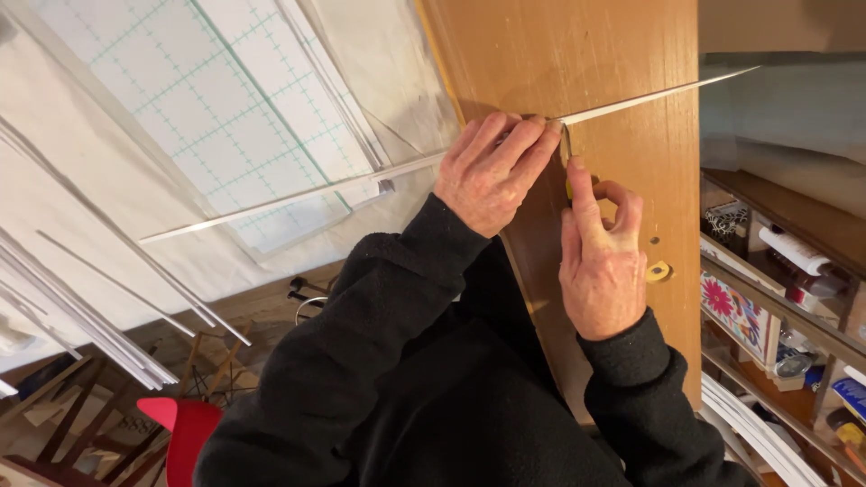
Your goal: The person is cutting thin white sticks to specific lengths using a utility knife on a wooden workbench.
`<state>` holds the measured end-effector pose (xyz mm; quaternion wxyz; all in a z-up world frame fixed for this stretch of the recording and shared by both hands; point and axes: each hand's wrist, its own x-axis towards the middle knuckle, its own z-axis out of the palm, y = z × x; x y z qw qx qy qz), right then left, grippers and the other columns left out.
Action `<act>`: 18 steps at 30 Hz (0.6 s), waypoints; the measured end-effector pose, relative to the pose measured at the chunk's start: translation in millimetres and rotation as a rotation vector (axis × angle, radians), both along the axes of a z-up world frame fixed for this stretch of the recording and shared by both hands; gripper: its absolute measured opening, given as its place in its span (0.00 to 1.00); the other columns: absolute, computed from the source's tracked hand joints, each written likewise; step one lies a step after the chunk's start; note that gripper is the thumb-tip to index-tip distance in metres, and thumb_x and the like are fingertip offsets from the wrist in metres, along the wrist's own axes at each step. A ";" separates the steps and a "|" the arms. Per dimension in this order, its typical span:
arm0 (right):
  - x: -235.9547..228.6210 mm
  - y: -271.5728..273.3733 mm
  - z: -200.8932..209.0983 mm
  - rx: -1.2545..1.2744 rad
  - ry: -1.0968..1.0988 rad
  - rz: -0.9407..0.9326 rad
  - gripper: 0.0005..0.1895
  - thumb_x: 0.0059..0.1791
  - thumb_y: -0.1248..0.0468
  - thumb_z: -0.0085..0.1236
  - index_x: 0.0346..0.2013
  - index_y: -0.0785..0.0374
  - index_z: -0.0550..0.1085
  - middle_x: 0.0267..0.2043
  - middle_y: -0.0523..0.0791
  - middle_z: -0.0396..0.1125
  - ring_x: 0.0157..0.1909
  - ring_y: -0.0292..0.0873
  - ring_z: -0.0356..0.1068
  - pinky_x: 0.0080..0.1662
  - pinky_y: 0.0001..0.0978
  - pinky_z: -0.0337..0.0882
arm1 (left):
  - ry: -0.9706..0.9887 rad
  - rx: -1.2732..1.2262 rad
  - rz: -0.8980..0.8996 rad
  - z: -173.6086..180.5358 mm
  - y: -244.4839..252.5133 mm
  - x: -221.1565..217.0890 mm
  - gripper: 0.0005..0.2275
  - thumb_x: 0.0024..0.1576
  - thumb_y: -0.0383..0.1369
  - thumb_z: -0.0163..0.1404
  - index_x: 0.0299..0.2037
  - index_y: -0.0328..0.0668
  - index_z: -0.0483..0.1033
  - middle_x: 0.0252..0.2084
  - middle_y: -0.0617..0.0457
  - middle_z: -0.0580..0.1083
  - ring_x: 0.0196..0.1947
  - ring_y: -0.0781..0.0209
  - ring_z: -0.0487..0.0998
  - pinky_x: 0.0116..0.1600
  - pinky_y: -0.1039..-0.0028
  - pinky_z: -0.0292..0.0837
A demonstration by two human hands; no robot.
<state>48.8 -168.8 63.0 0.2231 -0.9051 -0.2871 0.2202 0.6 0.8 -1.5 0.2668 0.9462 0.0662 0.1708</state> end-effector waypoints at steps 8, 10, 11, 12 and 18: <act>-6.1 -13.9 -0.8 0.032 0.006 -0.042 0.29 0.57 0.70 0.53 0.74 0.53 0.63 0.58 0.56 0.61 0.51 0.59 0.69 0.47 0.46 0.73 | -0.013 0.000 0.006 3.0 -0.9 0.8 0.17 0.55 0.26 0.55 0.55 0.36 0.78 0.52 0.55 0.72 0.50 0.57 0.74 0.53 0.68 0.73; -3.0 -8.5 -4.5 0.074 -0.007 -0.030 0.29 0.57 0.71 0.53 0.74 0.53 0.63 0.58 0.55 0.62 0.53 0.59 0.69 0.49 0.46 0.73 | -0.006 0.013 0.019 4.1 5.1 1.1 0.16 0.55 0.26 0.55 0.55 0.36 0.78 0.52 0.56 0.72 0.50 0.58 0.74 0.53 0.68 0.74; -3.0 -8.0 -4.0 0.073 -0.013 -0.039 0.29 0.58 0.71 0.53 0.74 0.53 0.63 0.59 0.55 0.61 0.54 0.59 0.69 0.50 0.46 0.73 | -0.010 0.021 0.004 4.4 3.6 0.0 0.16 0.55 0.26 0.55 0.54 0.36 0.78 0.52 0.56 0.72 0.49 0.58 0.74 0.53 0.68 0.73; -2.8 -7.6 -3.5 0.072 -0.019 -0.048 0.29 0.59 0.71 0.53 0.74 0.54 0.63 0.60 0.56 0.61 0.55 0.59 0.69 0.50 0.46 0.73 | -0.015 0.028 -0.011 4.7 2.0 -1.0 0.16 0.55 0.26 0.55 0.54 0.36 0.78 0.52 0.56 0.72 0.49 0.58 0.75 0.52 0.68 0.73; 6.8 7.6 -0.4 0.073 0.038 -0.028 0.29 0.57 0.71 0.53 0.74 0.53 0.64 0.58 0.55 0.62 0.51 0.58 0.70 0.47 0.46 0.73 | -0.007 0.009 0.009 2.9 0.3 -1.7 0.15 0.55 0.26 0.55 0.54 0.35 0.78 0.51 0.56 0.72 0.49 0.58 0.75 0.52 0.68 0.73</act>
